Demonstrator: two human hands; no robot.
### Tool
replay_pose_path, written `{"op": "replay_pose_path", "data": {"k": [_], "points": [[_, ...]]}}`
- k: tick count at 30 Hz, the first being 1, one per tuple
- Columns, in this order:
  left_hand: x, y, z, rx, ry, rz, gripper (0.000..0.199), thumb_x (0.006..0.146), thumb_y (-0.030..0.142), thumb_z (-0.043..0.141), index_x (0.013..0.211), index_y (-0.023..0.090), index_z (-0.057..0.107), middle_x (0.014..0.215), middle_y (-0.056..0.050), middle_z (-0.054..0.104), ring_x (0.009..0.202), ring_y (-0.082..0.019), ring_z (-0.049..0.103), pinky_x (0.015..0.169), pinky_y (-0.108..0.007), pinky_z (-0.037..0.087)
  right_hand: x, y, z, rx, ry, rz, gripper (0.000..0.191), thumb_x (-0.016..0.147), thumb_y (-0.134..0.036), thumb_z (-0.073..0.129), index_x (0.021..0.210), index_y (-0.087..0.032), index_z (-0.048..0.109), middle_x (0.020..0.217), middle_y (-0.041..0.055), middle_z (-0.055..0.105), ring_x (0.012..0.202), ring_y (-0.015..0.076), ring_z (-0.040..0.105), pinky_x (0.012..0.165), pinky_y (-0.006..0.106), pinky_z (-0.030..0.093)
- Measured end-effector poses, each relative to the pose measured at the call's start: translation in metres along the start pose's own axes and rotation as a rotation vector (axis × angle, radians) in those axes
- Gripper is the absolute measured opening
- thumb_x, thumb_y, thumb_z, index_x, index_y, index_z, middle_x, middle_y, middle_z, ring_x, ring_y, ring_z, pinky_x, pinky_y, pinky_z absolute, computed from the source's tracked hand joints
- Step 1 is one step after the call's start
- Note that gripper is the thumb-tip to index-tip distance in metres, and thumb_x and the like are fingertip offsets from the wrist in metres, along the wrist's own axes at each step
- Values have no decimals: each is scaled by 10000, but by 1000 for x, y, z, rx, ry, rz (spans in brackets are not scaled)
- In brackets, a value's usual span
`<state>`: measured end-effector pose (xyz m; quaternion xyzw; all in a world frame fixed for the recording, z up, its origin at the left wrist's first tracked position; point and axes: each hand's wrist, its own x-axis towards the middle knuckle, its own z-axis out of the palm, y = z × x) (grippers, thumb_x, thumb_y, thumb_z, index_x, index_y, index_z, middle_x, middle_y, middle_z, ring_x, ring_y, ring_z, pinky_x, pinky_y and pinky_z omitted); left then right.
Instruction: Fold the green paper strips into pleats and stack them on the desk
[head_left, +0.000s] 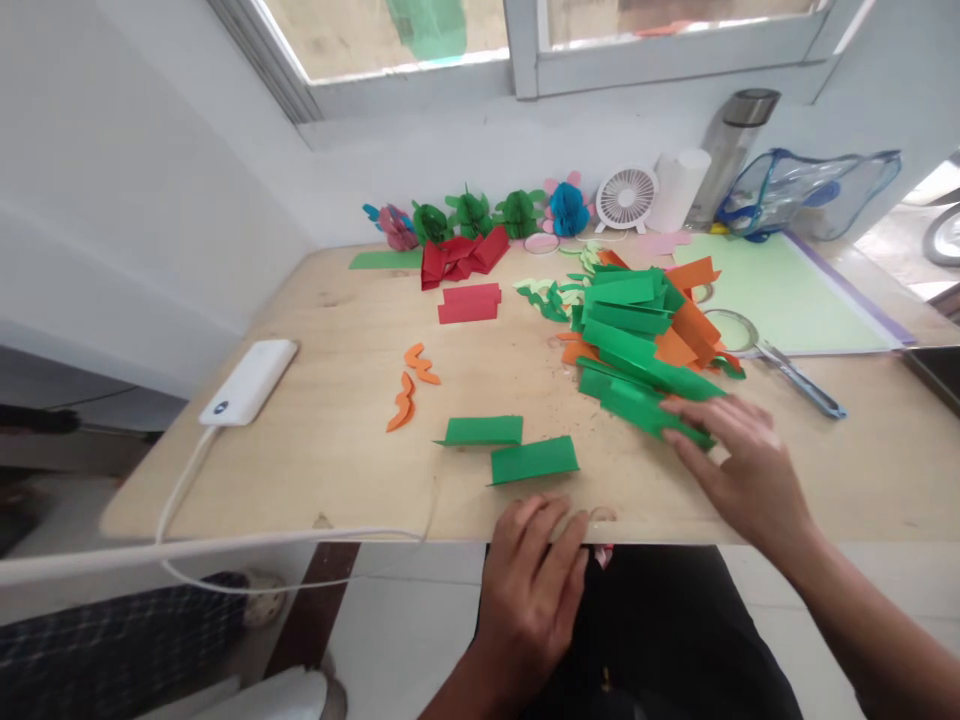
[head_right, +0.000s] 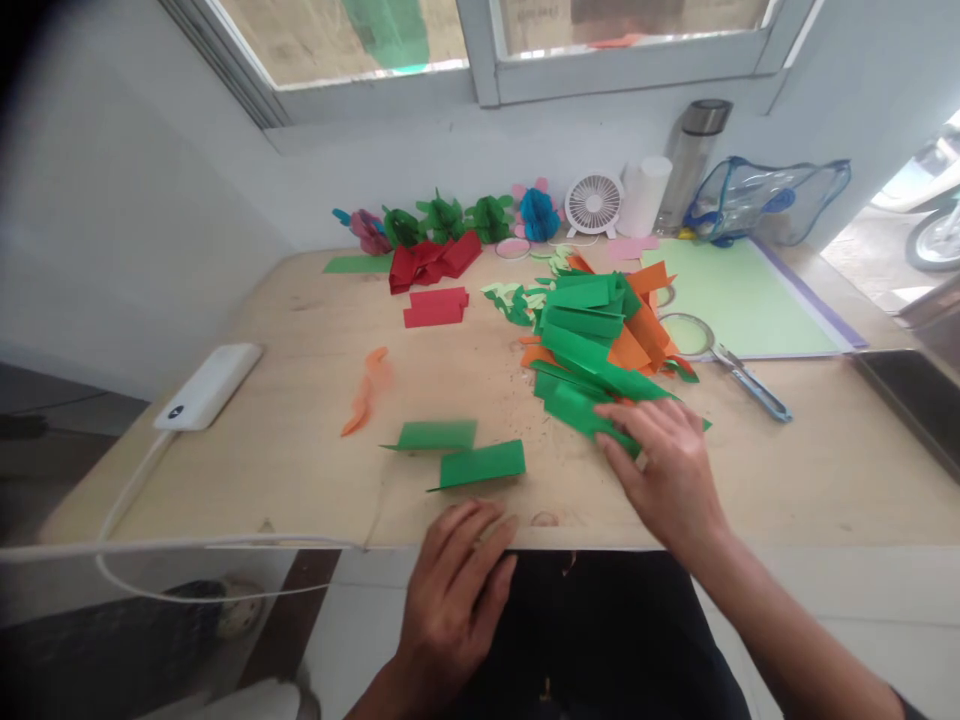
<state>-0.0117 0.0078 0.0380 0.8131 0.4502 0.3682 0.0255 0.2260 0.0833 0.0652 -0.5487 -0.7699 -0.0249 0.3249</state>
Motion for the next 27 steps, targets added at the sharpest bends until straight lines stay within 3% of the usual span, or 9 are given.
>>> {"op": "replay_pose_path", "data": {"k": [4,7,9,13,16,27], "points": [[9,-19,-11,75,86,-79,242,869,75,563,1089,153,626,1051,-108,687,1039,-233,593,913,-411,503,41,18,4,-161,139,-25,190,904,-341,564,1010,-220,665,802,49,673,825,240,596,824,435,412],[14,-35,-14,121,44,-126,184,889,129,564,1046,175,648,1020,-88,702,1002,-228,609,888,-409,498,42,13,12,-138,148,6,232,899,-336,575,1076,-210,656,974,94,688,951,276,608,848,461,437],[16,-42,-14,124,13,-149,143,896,153,569,1002,184,660,976,-69,715,969,-219,618,875,-397,490,31,-1,17,-30,81,-15,194,905,-306,565,1066,-242,652,957,74,690,936,257,621,849,456,455],[18,-48,-15,107,-27,-157,113,906,154,560,937,190,662,915,-43,729,920,-204,622,861,-378,469,10,-33,30,334,-208,-121,183,937,-248,505,1051,-232,646,959,59,688,897,186,643,772,348,516],[20,-48,-15,95,-44,-158,127,921,155,536,908,197,655,884,-31,729,904,-198,626,857,-370,458,5,-42,40,458,-341,-153,207,957,-239,467,1054,-216,648,958,64,693,904,179,641,788,346,520],[21,-45,-15,39,-61,-212,124,927,193,534,880,196,648,874,-28,729,873,-181,643,845,-354,463,0,-38,42,462,-456,-88,218,971,-256,448,1008,-199,656,895,49,710,834,163,648,768,333,491]]}}
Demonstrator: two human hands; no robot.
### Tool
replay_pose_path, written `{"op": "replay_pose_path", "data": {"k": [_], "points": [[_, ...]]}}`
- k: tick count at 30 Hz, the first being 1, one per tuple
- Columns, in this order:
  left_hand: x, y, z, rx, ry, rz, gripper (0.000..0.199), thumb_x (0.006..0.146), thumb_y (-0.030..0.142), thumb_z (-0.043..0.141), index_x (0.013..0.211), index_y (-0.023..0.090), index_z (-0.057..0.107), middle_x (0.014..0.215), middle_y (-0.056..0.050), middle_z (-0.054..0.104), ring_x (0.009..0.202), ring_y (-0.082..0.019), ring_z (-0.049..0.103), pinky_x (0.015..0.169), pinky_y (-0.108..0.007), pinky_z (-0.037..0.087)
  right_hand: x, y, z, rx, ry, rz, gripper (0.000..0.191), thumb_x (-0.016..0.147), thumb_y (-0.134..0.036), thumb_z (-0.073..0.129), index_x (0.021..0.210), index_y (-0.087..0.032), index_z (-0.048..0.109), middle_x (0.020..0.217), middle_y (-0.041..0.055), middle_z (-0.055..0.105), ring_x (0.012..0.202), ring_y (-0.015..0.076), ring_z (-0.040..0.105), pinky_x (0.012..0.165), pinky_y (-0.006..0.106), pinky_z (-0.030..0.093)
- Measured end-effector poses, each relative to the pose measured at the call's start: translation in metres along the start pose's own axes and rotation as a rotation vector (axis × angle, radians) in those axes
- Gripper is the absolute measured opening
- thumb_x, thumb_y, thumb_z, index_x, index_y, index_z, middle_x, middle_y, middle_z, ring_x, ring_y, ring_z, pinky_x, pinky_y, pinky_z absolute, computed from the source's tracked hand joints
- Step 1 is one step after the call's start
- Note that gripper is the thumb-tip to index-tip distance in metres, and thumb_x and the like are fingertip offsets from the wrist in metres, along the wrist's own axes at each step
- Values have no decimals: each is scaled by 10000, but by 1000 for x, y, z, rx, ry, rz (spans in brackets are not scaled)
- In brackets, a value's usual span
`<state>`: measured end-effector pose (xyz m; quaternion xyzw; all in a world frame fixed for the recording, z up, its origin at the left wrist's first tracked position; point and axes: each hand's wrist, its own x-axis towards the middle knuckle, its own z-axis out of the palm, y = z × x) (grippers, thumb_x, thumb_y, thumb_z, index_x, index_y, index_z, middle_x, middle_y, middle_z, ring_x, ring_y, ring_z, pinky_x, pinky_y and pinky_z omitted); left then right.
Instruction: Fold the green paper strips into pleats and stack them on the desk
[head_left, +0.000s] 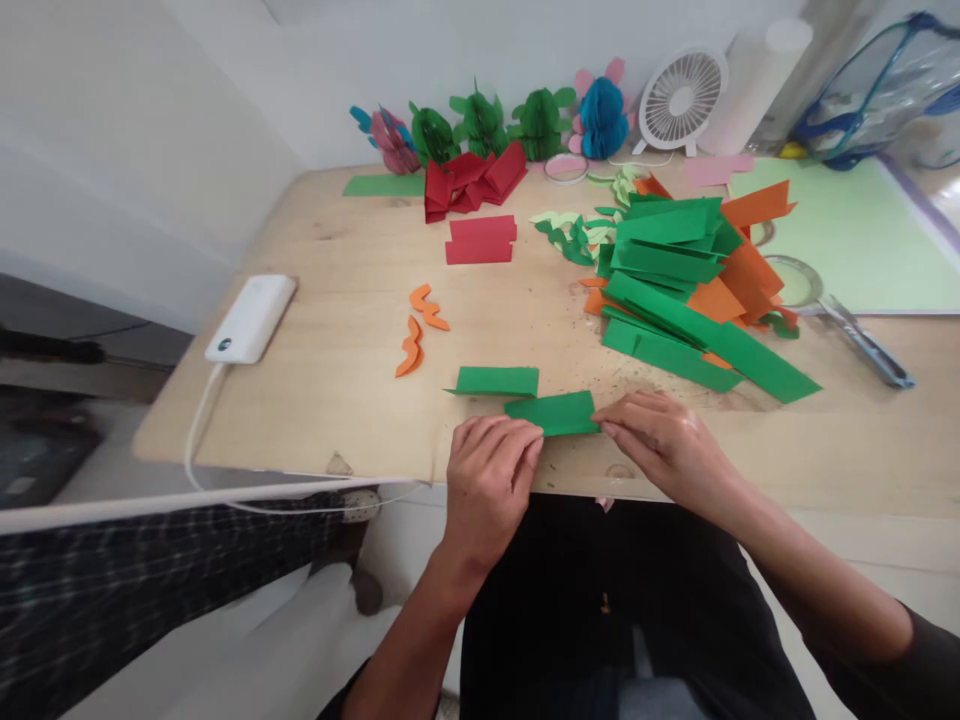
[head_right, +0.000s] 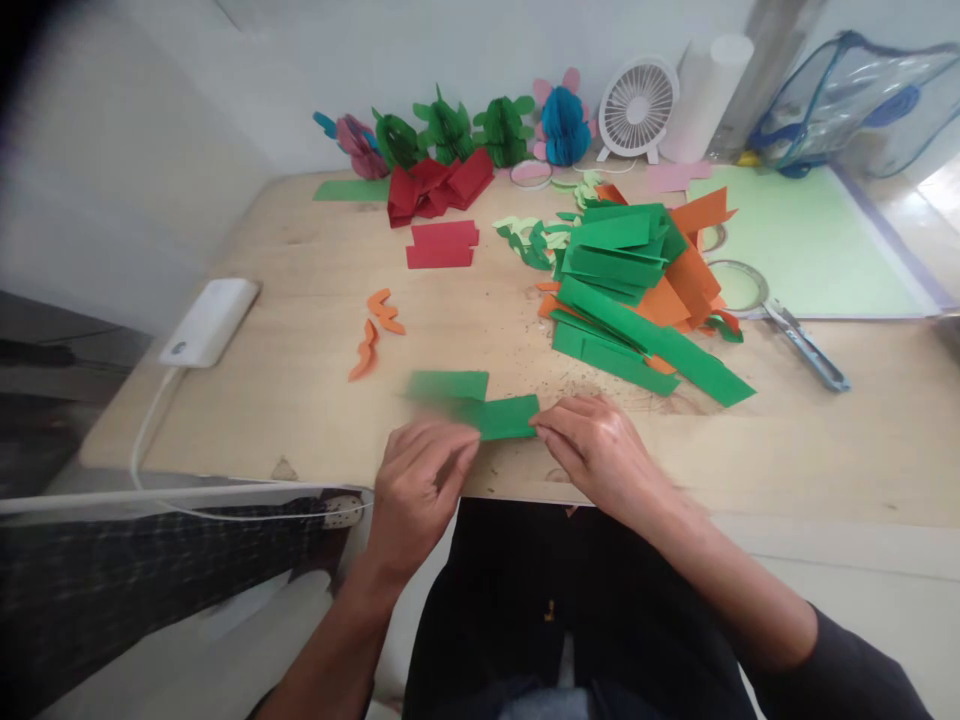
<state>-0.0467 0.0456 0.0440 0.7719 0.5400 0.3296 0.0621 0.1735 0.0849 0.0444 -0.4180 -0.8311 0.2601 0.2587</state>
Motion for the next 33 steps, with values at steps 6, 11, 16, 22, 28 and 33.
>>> {"op": "replay_pose_path", "data": {"k": [6,11,16,22,28,33], "points": [[-1,1,0,-7,-23,1,131,931,198,522,895,196,648,884,-36,734,876,-181,656,839,-351,468,-4,2,1,-35,3,-7,215,969,-268,454,1005,-205,657,879,49,707,825,166,642,775,343,475],[-1,2,0,-7,-18,2,133,933,187,516,893,197,642,880,-29,733,854,-173,659,829,-342,465,-4,1,1,-83,10,-40,194,963,-285,483,983,-203,658,871,47,701,821,166,634,773,344,461],[-1,1,2,-5,-14,0,142,938,191,511,884,190,642,866,-28,729,850,-174,654,826,-338,458,-4,0,0,-116,22,-78,182,956,-291,504,976,-193,656,868,45,699,828,165,634,783,336,454],[-1,1,2,-6,-12,4,130,930,179,525,879,182,644,864,-30,726,858,-180,647,832,-339,450,-5,-2,-2,-125,11,-83,181,956,-298,508,969,-192,654,870,40,699,825,161,631,779,331,442],[-2,1,3,-5,-5,-4,133,929,183,527,871,183,647,860,-28,726,844,-174,647,827,-334,449,-5,-3,-2,-137,10,-92,184,961,-294,504,955,-186,654,854,38,698,816,158,637,778,326,431],[-2,0,3,-10,1,1,121,925,184,539,872,181,648,867,-32,727,847,-176,647,832,-336,446,-5,-4,-3,-123,6,-92,194,959,-300,507,962,-180,659,848,44,700,805,163,640,778,333,427]]}}
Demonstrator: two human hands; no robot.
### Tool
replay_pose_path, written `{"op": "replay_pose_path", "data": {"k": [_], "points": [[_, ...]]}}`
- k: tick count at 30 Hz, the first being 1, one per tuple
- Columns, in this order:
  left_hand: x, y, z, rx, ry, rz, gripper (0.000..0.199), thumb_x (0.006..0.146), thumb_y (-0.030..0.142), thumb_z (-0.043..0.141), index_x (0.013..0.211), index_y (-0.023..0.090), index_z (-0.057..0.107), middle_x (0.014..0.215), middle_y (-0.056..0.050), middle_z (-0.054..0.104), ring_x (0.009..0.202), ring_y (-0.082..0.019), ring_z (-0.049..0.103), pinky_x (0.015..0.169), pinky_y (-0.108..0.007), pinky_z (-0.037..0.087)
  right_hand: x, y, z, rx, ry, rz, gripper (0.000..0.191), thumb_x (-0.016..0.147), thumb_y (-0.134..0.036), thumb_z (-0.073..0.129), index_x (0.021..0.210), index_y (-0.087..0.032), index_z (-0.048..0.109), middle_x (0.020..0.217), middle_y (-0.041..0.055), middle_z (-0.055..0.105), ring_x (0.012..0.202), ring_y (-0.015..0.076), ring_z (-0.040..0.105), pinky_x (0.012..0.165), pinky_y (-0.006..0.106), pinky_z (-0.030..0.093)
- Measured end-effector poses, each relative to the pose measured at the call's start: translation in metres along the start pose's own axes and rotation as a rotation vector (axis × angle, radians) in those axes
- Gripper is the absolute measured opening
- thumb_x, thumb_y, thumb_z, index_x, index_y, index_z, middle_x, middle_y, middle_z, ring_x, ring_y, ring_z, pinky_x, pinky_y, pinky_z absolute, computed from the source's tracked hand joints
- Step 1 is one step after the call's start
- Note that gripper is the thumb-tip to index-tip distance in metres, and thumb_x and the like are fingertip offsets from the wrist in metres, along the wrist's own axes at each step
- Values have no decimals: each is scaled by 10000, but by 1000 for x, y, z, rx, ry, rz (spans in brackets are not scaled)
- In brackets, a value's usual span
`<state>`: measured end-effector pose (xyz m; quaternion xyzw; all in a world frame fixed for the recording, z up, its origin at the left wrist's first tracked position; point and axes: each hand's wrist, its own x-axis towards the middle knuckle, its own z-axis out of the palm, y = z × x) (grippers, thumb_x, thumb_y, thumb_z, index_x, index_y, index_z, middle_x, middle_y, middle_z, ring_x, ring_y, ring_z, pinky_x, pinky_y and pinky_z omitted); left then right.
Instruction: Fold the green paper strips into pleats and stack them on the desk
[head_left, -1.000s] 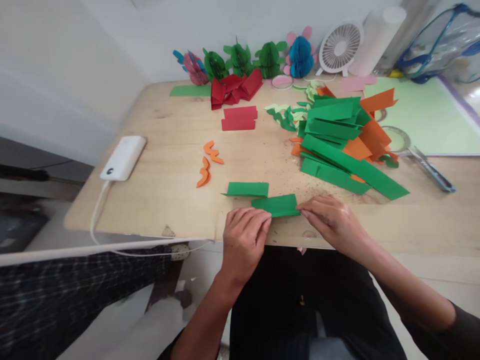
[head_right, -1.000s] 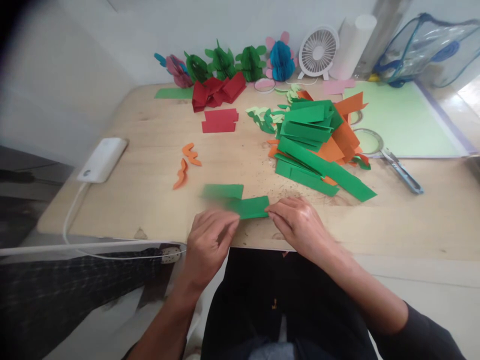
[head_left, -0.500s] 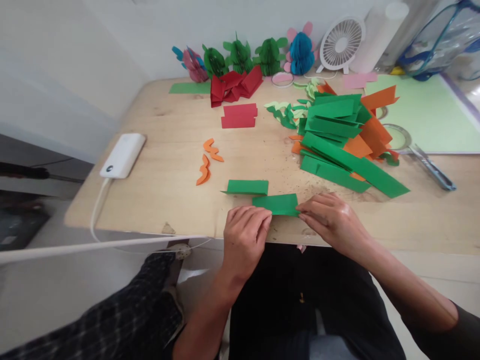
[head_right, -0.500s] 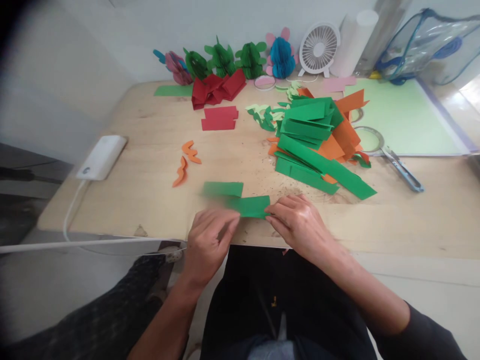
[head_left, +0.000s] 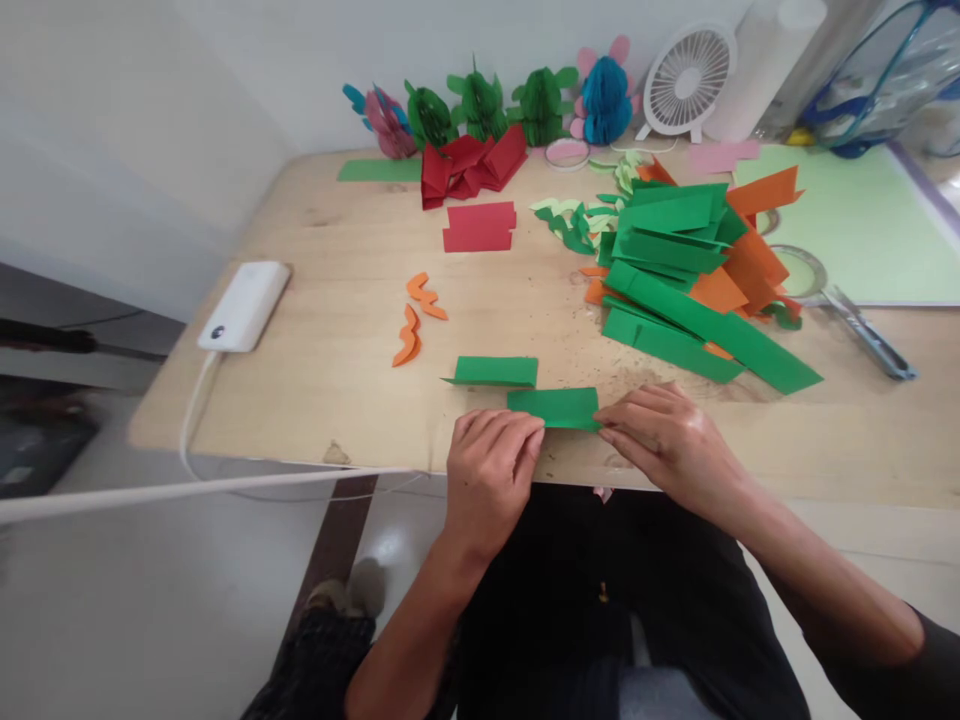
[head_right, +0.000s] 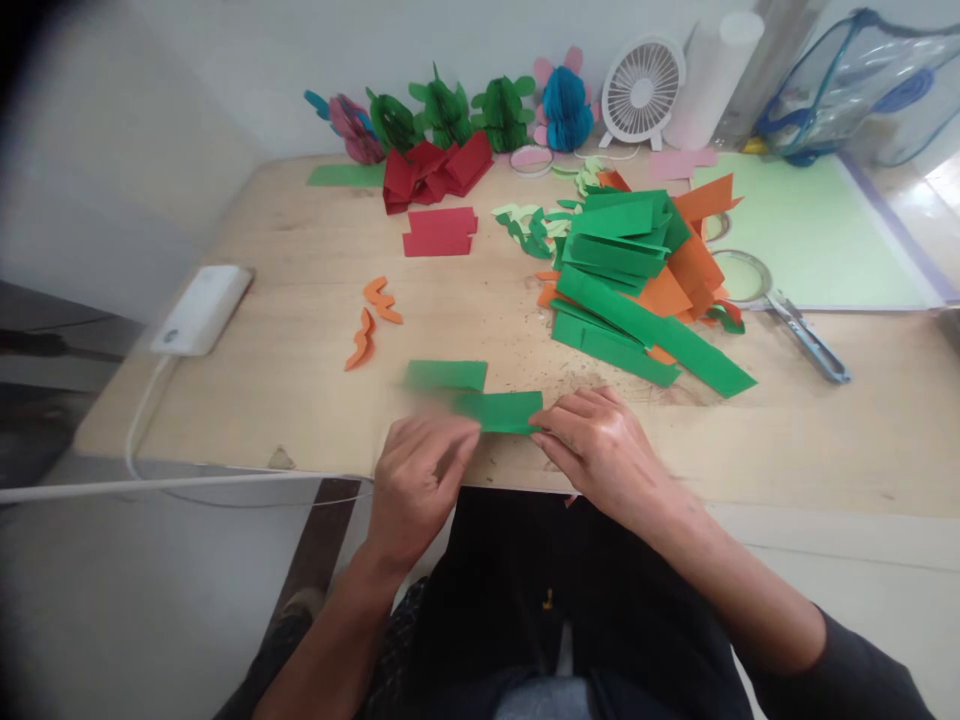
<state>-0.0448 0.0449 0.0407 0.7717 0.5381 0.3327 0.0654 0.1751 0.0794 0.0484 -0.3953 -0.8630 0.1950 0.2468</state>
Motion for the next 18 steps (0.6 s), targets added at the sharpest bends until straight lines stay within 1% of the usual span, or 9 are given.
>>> {"op": "replay_pose_path", "data": {"k": [18], "points": [[1,0,0,8,2,8,114,924,190,545,874,177,647,860,-31,725,824,-175,645,814,-337,451,1,-1,2,-20,29,6,176,960,-246,496,984,-181,658,829,25,704,775,151,630,787,331,422]]}}
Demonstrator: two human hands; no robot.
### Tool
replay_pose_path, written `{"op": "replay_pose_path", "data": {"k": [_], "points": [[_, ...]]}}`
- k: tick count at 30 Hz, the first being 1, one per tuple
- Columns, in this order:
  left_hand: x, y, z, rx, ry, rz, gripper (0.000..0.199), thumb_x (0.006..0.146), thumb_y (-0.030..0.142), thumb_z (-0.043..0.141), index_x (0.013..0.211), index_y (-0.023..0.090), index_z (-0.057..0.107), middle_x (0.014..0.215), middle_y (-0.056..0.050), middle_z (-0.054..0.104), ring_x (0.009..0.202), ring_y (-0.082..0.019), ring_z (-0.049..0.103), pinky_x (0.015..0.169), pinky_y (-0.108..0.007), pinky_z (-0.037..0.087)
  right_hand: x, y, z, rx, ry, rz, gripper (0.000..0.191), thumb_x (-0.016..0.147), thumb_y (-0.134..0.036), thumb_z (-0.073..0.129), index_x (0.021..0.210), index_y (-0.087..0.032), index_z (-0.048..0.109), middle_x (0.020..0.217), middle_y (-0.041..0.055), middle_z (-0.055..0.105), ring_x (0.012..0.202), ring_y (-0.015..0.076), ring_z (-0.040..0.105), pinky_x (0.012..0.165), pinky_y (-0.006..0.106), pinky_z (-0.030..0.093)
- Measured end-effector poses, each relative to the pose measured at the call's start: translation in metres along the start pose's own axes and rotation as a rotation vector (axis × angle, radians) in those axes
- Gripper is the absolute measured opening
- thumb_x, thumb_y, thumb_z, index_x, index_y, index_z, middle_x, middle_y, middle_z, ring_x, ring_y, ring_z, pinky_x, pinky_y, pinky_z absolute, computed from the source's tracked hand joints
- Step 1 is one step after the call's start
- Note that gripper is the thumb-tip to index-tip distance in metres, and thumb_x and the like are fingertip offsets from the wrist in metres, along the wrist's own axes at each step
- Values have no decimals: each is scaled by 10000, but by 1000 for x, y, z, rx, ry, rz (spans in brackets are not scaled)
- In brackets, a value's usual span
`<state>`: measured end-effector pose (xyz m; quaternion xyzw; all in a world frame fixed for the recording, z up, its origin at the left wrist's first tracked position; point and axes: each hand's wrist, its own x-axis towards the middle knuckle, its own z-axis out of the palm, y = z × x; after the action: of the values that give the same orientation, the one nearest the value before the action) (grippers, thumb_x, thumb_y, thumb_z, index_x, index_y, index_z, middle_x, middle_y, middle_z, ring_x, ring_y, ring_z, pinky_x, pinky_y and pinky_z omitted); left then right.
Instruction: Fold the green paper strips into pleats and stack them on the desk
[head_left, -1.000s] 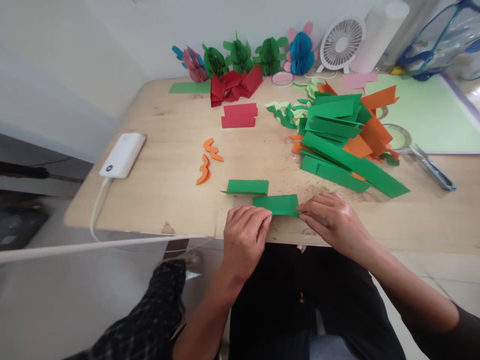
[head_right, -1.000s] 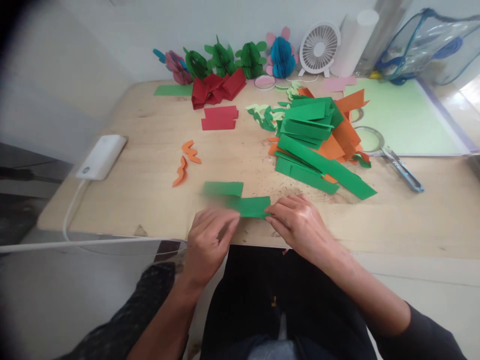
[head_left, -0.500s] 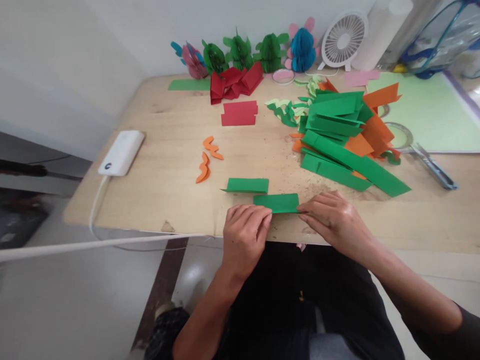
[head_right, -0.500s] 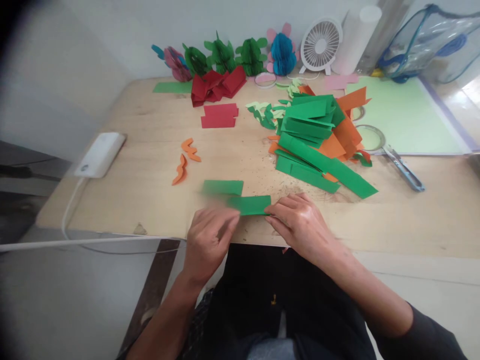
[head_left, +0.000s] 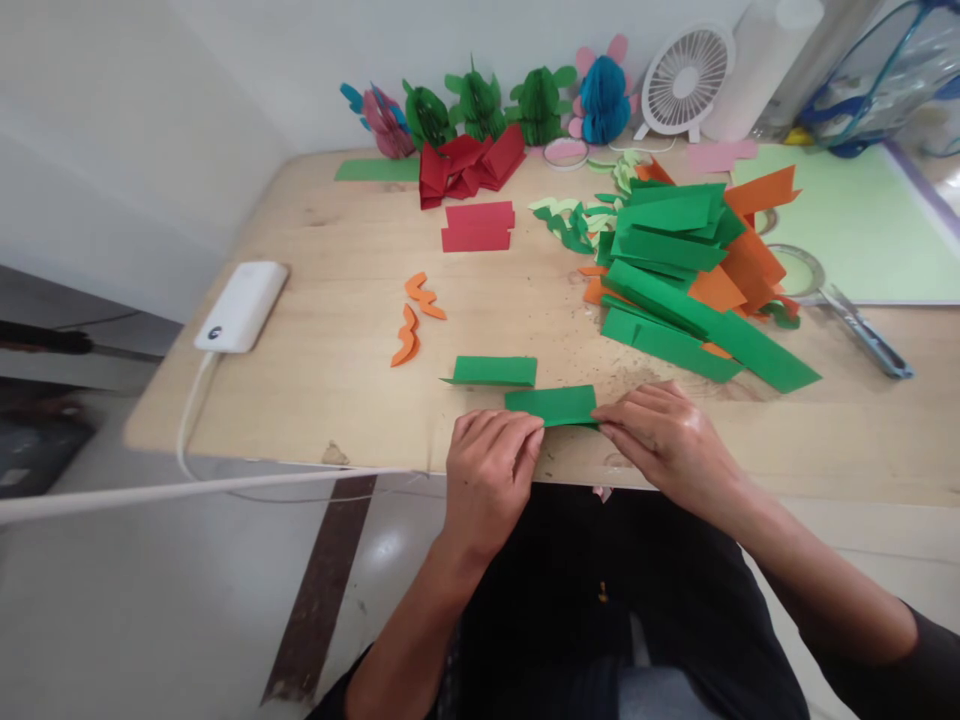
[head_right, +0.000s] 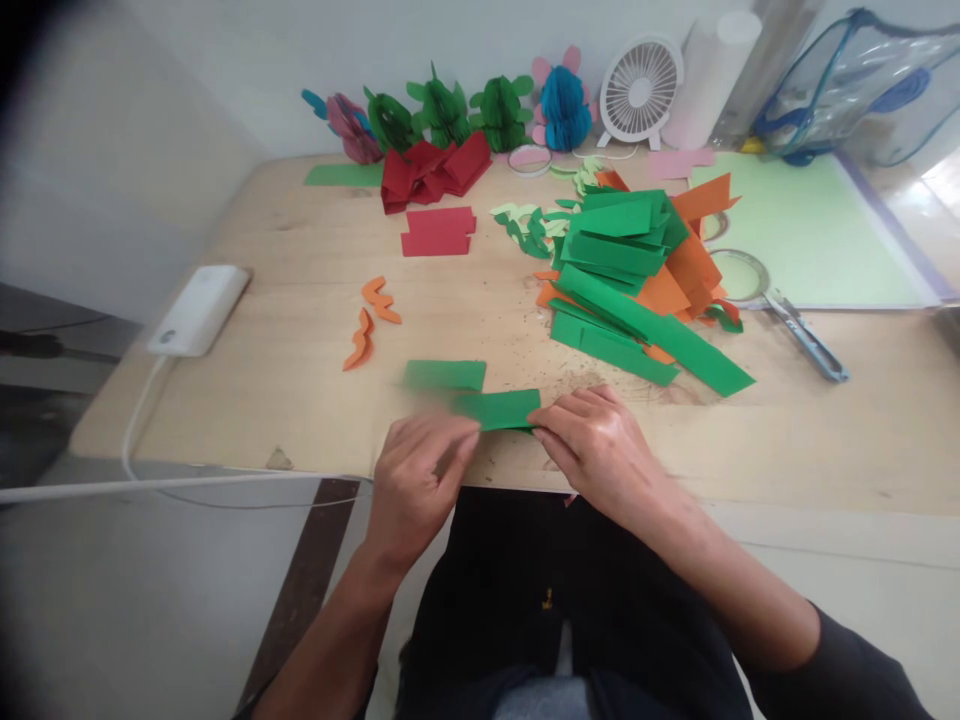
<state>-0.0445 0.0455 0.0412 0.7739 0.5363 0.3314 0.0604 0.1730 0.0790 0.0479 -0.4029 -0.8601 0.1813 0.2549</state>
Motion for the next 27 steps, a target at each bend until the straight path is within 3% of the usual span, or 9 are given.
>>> {"op": "replay_pose_path", "data": {"k": [6,12,21,24,27], "points": [[-1,0,1,5,-2,5,118,929,199,535,912,184,651,877,-33,728,838,-177,653,827,-342,462,4,-4,2,-79,19,-11,190,959,-225,478,894,-185,652,756,22,677,723,151,591,752,327,394],[0,-1,1,26,42,-32,248,922,224,539,1157,176,602,1073,-88,707,1005,-213,647,903,-374,479,5,-10,-1,-111,167,21,159,936,-211,512,805,-192,601,698,6,642,681,145,552,715,324,374],[-7,-9,-4,-175,-53,-316,301,887,205,555,1179,247,618,1004,-23,722,930,-180,674,839,-322,541,-16,-3,-17,0,230,231,196,896,-268,584,714,-226,522,678,-22,630,653,139,566,668,305,404],[-12,-20,-18,-104,-51,-288,256,899,224,544,1130,264,644,958,-14,718,884,-180,676,831,-331,543,-27,-1,-18,20,235,298,199,895,-295,587,713,-230,536,685,-16,625,666,145,571,642,295,424],[-15,-25,-29,91,30,-191,244,897,187,541,1115,232,640,979,-50,712,908,-211,666,833,-373,537,-37,-1,-17,65,208,343,185,906,-313,564,741,-230,569,738,2,626,708,150,589,644,289,453]]}}
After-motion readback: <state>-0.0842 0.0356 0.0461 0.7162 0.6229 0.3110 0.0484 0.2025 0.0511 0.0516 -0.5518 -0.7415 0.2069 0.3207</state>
